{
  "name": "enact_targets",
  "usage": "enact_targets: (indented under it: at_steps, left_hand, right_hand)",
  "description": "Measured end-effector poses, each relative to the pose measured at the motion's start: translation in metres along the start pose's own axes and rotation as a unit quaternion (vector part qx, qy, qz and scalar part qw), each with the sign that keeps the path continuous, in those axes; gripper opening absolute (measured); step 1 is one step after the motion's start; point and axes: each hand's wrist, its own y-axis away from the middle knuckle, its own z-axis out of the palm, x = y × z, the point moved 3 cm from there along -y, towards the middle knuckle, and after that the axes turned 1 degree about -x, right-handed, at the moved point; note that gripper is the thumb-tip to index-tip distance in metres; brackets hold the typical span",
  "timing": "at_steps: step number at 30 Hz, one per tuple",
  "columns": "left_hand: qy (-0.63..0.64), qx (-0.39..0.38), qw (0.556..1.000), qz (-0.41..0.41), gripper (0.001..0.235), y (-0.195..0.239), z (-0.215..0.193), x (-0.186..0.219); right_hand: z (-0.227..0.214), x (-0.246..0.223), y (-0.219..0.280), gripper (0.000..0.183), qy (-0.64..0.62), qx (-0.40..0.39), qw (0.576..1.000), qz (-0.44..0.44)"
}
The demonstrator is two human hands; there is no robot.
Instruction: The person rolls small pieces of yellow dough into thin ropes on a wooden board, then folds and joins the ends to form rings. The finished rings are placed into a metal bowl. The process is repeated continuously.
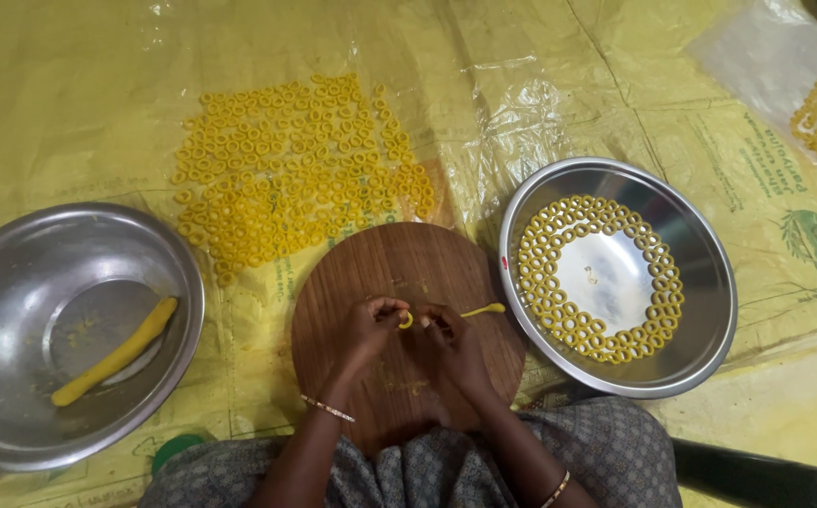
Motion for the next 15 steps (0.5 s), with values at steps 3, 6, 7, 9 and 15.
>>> enact_targets:
  at_steps: [3,6,7,9,15]
  left_hand:
    - [-0.028,0.003,1.0,-0.001,0.023,0.01,0.004,0.009]
    - [-0.039,-0.007,0.999,-0.001,0.022,0.014,0.005,0.012]
    - [-0.016,-0.015,1.0,0.011,0.021,0.014,0.006,0.013]
    - [0.007,-0.025,0.999,0.031,0.022,0.011,0.008,0.014]
    - [-0.028,-0.028,0.999,0.035,0.023,0.009,0.007,0.014]
  right_hand:
    - [0.006,0.021,-0.006,0.017,-0.157,-0.061,0.982,0.086]
    - [0.006,0.035,-0.008,0.016,-0.167,-0.065,0.979,0.099]
    - [0.005,0.038,-0.008,0.016,-0.17,-0.065,0.978,0.1]
    - [0.004,0.042,-0.01,0.016,-0.18,-0.062,0.977,0.092]
    - [0.005,0.048,-0.012,0.016,-0.205,-0.06,0.975,0.066]
